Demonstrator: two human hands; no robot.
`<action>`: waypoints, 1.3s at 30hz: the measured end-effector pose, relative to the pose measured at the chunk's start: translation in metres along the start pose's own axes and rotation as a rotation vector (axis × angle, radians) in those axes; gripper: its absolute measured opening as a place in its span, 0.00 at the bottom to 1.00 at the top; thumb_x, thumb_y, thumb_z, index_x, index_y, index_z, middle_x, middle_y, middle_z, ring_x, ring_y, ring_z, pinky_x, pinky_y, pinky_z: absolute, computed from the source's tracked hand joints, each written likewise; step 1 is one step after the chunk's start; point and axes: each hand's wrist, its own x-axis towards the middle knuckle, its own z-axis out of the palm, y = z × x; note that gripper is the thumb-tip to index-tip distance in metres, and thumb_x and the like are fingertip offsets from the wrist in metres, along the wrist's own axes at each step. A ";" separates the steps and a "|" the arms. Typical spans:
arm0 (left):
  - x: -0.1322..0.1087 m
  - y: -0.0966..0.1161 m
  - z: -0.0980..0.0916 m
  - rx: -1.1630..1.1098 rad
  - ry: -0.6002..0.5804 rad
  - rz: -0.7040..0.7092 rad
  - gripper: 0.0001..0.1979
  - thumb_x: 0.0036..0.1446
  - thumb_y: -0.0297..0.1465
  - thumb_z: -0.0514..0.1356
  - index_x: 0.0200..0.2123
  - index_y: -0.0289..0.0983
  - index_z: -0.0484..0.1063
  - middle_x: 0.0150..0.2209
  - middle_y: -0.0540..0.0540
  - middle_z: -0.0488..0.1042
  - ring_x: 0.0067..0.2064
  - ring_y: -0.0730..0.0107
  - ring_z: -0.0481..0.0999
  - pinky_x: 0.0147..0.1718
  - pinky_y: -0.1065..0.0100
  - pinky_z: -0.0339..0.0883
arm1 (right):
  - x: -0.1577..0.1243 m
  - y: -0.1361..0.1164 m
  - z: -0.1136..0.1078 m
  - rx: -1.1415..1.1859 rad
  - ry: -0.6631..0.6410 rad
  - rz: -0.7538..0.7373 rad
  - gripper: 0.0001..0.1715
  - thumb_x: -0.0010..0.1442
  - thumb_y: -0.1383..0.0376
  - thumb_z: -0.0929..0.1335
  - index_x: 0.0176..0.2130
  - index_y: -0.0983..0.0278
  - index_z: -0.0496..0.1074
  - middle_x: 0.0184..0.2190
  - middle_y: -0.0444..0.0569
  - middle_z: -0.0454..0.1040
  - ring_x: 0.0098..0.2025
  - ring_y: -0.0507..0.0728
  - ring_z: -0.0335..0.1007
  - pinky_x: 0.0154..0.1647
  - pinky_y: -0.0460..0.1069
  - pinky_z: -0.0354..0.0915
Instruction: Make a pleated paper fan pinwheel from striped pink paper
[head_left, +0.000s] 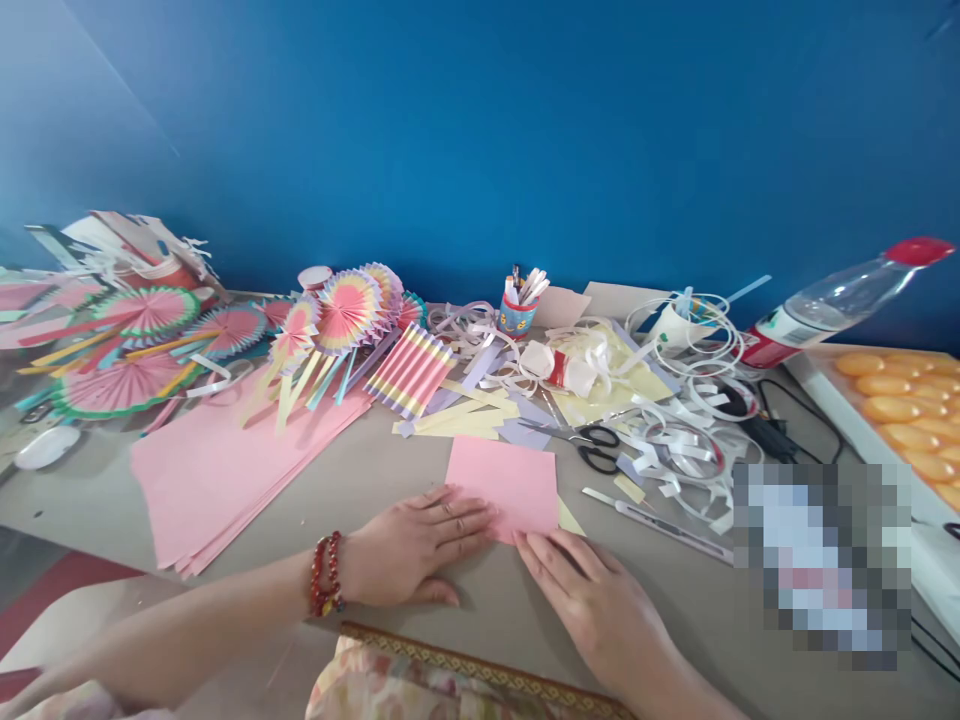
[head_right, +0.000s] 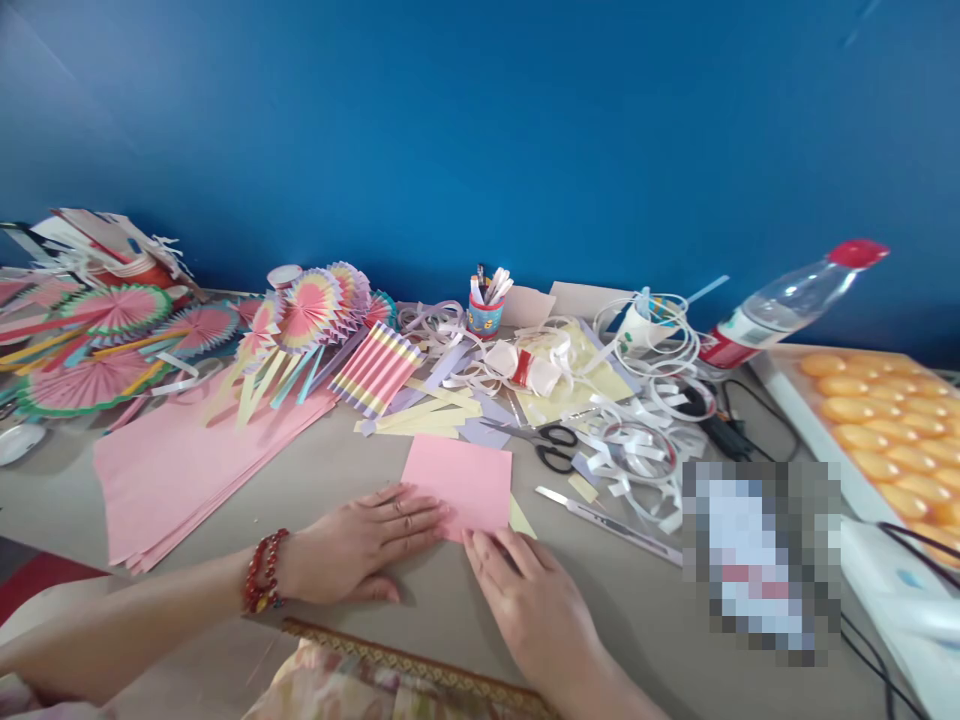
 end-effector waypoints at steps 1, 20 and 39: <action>0.000 0.000 -0.001 -0.008 0.000 -0.004 0.39 0.66 0.49 0.48 0.71 0.37 0.36 0.70 0.42 0.48 0.71 0.59 0.47 0.69 0.54 0.39 | -0.001 0.000 0.000 0.011 -0.015 0.020 0.32 0.53 0.76 0.64 0.56 0.62 0.70 0.49 0.45 0.77 0.47 0.59 0.68 0.43 0.53 0.68; -0.021 0.006 0.000 0.052 0.006 -0.125 0.42 0.64 0.52 0.47 0.71 0.36 0.34 0.70 0.42 0.48 0.71 0.58 0.47 0.69 0.53 0.28 | -0.009 -0.004 -0.010 0.110 -0.039 0.101 0.26 0.66 0.60 0.63 0.62 0.61 0.64 0.55 0.49 0.74 0.54 0.60 0.67 0.53 0.55 0.67; -0.025 0.017 0.007 0.036 0.057 -0.229 0.45 0.62 0.54 0.49 0.71 0.37 0.32 0.70 0.39 0.47 0.70 0.54 0.49 0.68 0.49 0.31 | -0.013 -0.004 -0.017 0.128 -0.109 0.082 0.33 0.65 0.59 0.65 0.66 0.63 0.58 0.61 0.52 0.68 0.58 0.62 0.65 0.60 0.60 0.63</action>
